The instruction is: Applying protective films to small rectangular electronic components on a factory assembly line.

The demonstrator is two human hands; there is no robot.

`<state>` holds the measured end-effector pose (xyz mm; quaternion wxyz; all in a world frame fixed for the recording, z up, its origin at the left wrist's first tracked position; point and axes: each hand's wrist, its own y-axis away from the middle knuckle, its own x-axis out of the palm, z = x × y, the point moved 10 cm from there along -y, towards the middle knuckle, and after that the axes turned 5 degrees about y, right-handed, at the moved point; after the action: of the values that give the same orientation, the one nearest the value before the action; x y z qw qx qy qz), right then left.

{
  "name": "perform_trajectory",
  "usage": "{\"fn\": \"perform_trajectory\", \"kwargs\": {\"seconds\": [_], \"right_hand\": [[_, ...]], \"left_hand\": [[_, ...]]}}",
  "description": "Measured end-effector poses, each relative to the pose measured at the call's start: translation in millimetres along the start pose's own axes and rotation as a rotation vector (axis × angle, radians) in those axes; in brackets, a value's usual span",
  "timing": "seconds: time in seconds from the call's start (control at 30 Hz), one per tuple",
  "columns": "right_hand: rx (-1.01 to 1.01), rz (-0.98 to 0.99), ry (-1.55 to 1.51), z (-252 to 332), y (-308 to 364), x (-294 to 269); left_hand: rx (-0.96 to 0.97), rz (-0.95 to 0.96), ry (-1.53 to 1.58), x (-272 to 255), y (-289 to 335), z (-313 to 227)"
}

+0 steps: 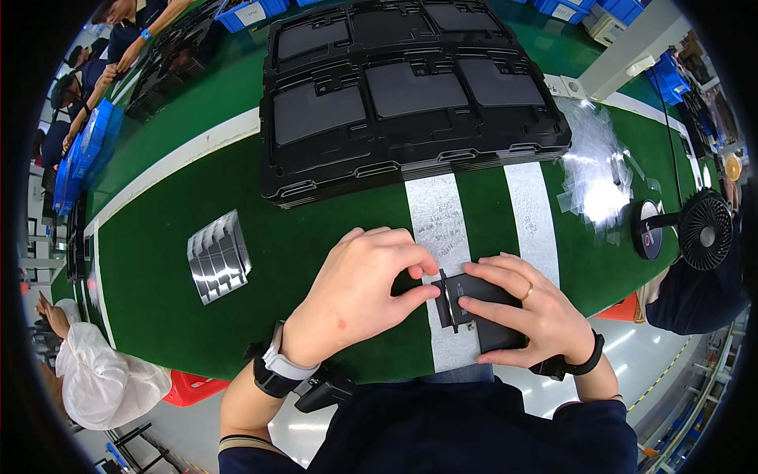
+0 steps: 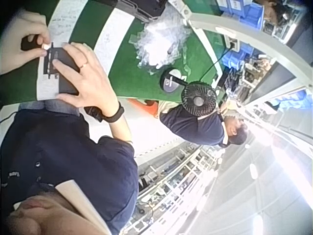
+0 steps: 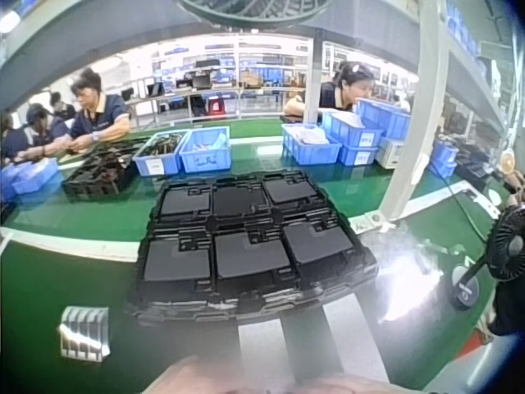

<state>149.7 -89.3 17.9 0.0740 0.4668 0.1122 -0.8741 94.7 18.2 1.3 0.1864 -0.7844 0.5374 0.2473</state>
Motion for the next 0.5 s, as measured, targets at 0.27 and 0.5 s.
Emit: {"fn": "perform_trajectory", "kwargs": {"seconds": [0.27, 0.5], "right_hand": [[0.006, -0.093, -0.006, 3, -7, -17], [-0.011, -0.408, 0.016, 21, -55, -55]], "left_hand": [[-0.198, -0.038, 0.151, -11, -1, 9], [0.078, -0.276, 0.733, -34, 4, -6]]}}
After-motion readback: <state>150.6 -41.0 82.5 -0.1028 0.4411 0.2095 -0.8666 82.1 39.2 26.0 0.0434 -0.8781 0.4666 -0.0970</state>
